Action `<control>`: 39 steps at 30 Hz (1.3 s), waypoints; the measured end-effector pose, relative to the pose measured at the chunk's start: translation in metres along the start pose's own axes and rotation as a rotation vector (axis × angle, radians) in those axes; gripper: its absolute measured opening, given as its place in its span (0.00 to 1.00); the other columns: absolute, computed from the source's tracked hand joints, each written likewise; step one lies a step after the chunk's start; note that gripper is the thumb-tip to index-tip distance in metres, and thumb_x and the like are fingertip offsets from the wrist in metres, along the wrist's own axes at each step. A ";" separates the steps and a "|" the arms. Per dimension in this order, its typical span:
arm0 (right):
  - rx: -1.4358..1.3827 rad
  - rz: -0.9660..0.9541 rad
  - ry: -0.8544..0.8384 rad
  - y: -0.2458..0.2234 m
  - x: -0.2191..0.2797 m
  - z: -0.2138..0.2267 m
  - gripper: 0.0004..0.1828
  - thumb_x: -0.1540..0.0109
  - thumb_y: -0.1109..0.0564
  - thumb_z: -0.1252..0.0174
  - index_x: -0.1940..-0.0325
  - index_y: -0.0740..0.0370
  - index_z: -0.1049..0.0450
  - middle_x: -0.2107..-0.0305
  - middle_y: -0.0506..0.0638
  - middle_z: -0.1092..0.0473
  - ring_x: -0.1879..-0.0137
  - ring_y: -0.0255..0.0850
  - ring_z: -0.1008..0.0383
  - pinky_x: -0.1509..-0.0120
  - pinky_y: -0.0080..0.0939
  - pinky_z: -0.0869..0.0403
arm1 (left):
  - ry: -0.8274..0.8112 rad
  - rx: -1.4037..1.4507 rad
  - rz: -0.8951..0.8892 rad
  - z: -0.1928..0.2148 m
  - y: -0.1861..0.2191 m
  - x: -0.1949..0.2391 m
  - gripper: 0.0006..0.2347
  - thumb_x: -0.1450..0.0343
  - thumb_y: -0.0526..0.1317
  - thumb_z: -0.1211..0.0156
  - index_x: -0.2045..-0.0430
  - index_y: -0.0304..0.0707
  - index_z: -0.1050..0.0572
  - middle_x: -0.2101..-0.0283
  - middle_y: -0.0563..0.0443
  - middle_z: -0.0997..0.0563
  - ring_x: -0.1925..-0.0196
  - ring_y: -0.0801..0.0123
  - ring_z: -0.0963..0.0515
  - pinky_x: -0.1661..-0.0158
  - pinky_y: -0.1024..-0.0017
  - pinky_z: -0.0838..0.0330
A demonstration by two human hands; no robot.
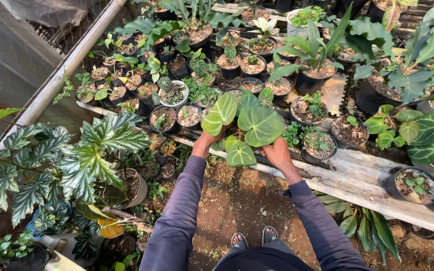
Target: The person organizes and tends to various potted plants in a greenhouse, moving them between a raised corrugated bench and a central circular tray by hand.
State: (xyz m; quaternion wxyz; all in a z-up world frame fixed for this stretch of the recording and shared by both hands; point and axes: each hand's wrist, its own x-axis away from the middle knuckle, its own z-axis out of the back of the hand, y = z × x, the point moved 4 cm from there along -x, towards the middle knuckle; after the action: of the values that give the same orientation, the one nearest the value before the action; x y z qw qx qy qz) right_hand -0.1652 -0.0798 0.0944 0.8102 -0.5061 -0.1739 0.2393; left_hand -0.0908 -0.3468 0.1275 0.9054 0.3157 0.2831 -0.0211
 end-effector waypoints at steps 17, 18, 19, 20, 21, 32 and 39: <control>0.038 -0.079 0.875 0.162 0.138 0.169 0.16 0.37 0.56 0.40 0.46 0.64 0.24 0.54 0.62 0.22 0.47 0.55 0.22 0.44 0.51 0.25 | -0.582 0.236 0.254 -0.254 0.164 -0.067 0.14 0.23 0.42 0.47 0.51 0.29 0.22 0.60 0.28 0.18 0.57 0.43 0.18 0.52 0.56 0.26; 0.089 -0.040 0.950 0.172 0.154 0.185 0.17 0.37 0.58 0.41 0.45 0.65 0.24 0.51 0.64 0.24 0.45 0.58 0.24 0.42 0.53 0.27 | -0.607 0.247 0.229 -0.269 0.187 -0.071 0.14 0.23 0.42 0.47 0.51 0.29 0.22 0.60 0.28 0.18 0.57 0.43 0.18 0.52 0.56 0.26; 0.096 -0.057 0.981 0.185 0.168 0.202 0.17 0.37 0.58 0.41 0.45 0.65 0.24 0.51 0.64 0.24 0.45 0.58 0.24 0.42 0.53 0.27 | -0.585 0.348 0.104 -0.284 0.214 -0.076 0.15 0.23 0.44 0.48 0.52 0.29 0.23 0.58 0.30 0.18 0.55 0.44 0.18 0.52 0.56 0.27; 0.056 -0.099 1.047 0.200 0.185 0.220 0.19 0.37 0.57 0.39 0.43 0.66 0.25 0.51 0.64 0.24 0.45 0.58 0.24 0.42 0.53 0.28 | -0.563 0.449 -0.013 -0.300 0.240 -0.076 0.17 0.23 0.46 0.49 0.53 0.29 0.23 0.55 0.32 0.17 0.53 0.46 0.18 0.51 0.56 0.28; 0.015 -0.140 1.114 0.216 0.203 0.238 0.21 0.38 0.56 0.38 0.42 0.67 0.27 0.51 0.64 0.24 0.45 0.58 0.24 0.43 0.53 0.29 | -0.588 0.462 -0.029 -0.324 0.263 -0.075 0.17 0.23 0.46 0.49 0.53 0.29 0.23 0.55 0.32 0.17 0.53 0.46 0.18 0.51 0.56 0.28; 0.098 -0.360 1.373 0.381 0.360 0.468 0.21 0.37 0.58 0.40 0.40 0.65 0.27 0.49 0.62 0.24 0.43 0.54 0.24 0.38 0.50 0.29 | -0.695 0.544 -0.169 -0.599 0.498 -0.050 0.22 0.19 0.46 0.57 0.29 0.40 0.38 0.20 0.40 0.54 0.19 0.42 0.58 0.29 0.41 0.66; 0.011 -0.542 1.439 0.537 0.362 0.584 0.22 0.32 0.56 0.35 0.44 0.75 0.34 0.53 0.66 0.29 0.50 0.56 0.26 0.48 0.53 0.29 | -0.618 0.682 0.009 -0.636 0.519 -0.064 0.26 0.24 0.42 0.48 0.27 0.47 0.41 0.22 0.40 0.48 0.20 0.48 0.50 0.27 0.54 0.53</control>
State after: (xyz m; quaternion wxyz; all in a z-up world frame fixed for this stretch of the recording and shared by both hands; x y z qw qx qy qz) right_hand -0.2865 0.7548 -0.1267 0.7566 -0.4727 0.2796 -0.3550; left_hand -0.3494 0.4305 0.0437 0.7919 0.5756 -0.0248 -0.2023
